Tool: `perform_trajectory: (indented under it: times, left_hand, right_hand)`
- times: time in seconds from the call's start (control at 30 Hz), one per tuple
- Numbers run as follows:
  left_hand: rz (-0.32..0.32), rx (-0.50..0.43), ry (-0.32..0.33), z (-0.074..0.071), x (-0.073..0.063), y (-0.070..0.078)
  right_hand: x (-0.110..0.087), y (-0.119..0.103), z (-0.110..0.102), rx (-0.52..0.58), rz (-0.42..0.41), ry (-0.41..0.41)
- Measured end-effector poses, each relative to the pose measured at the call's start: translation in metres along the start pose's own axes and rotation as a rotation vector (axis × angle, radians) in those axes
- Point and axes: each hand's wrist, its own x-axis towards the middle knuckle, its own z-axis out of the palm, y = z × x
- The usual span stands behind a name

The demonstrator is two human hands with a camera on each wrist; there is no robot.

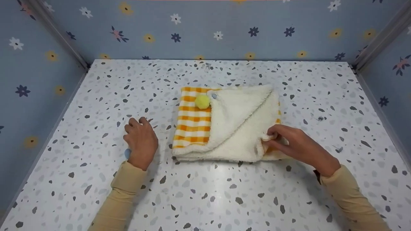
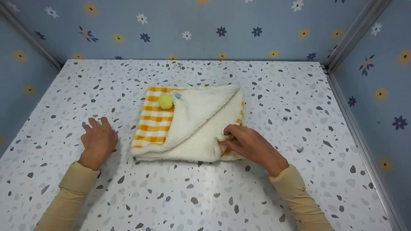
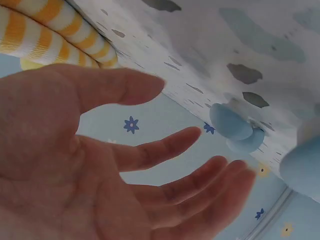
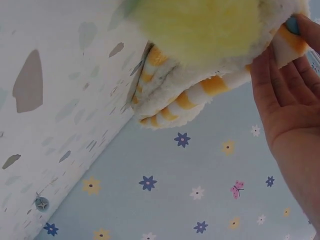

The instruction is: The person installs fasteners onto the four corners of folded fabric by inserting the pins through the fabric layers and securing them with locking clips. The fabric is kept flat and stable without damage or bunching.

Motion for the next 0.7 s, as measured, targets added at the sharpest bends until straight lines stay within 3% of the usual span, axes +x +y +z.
perform_trajectory:
  times: [0.23, 0.33, 0.57, 0.7]
  left_hand:
    - [0.021, -0.026, -0.109, -0.0024, -0.0002, -0.0025]
    - [0.024, -0.041, -0.120, -0.0024, 0.0015, -0.0021]
    - [0.015, -0.082, -0.024, 0.0046, 0.0028, -0.0019]
    - [0.004, -0.112, -0.005, 0.0060, 0.0037, -0.0042]
  right_hand:
    - [-0.0023, -0.0005, -0.0011, 0.008, 0.011, -0.008]
    - [-0.0035, -0.0009, -0.0022, 0.013, 0.029, -0.012]
    - [-0.0043, -0.0021, -0.0027, 0.024, 0.060, -0.046]
    - [-0.0018, -0.0039, -0.0020, 0.015, 0.054, -0.040]
